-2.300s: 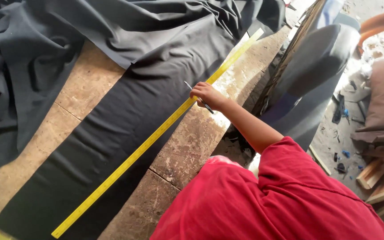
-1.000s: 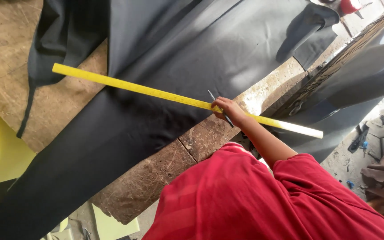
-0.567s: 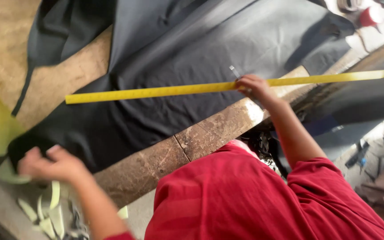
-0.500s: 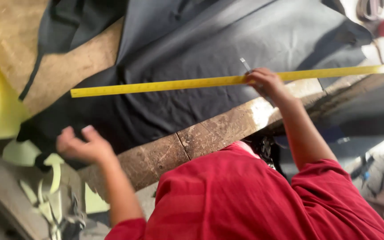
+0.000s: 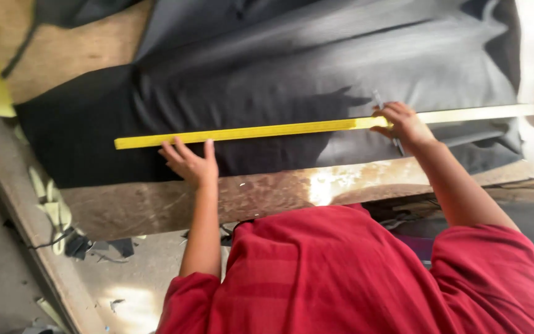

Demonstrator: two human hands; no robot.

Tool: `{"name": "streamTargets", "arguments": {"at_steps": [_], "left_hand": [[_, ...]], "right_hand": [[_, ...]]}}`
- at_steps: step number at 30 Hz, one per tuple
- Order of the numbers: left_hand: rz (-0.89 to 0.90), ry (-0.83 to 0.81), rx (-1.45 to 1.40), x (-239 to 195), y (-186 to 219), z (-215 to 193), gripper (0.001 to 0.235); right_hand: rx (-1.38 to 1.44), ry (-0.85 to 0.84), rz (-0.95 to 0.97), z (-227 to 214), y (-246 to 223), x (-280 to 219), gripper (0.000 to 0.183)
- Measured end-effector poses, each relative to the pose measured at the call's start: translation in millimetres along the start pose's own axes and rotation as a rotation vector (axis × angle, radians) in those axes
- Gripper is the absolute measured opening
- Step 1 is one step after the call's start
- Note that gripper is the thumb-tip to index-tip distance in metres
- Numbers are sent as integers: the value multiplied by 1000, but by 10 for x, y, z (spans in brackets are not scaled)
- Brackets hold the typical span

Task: Measuring, marking, and cutting black fabric on a workbench for upholstery.

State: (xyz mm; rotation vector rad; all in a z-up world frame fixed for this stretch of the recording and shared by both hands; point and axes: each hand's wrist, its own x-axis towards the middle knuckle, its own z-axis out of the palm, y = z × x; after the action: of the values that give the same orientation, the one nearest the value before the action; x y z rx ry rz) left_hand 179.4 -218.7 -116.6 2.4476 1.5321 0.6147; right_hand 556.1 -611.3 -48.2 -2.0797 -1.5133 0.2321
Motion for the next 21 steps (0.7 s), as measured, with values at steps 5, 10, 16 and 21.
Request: {"name": "streamTargets", "arguments": {"at_steps": [5, 10, 16, 21], "left_hand": [[-24, -20, 94, -36, 163, 50, 99], [-85, -104, 175, -77, 325, 116, 103], [-109, -94, 201, -128, 418, 202, 104], [-83, -30, 142, -176, 437, 222, 127]], "right_hand": [[-226, 28, 222, -668, 1095, -1149, 43], [-278, -12, 492, -960, 1232, -1680, 39], [-204, 122, 448, -1004, 1229, -1674, 26], [-258, 53, 508, -1054, 1352, -1635, 24]]}}
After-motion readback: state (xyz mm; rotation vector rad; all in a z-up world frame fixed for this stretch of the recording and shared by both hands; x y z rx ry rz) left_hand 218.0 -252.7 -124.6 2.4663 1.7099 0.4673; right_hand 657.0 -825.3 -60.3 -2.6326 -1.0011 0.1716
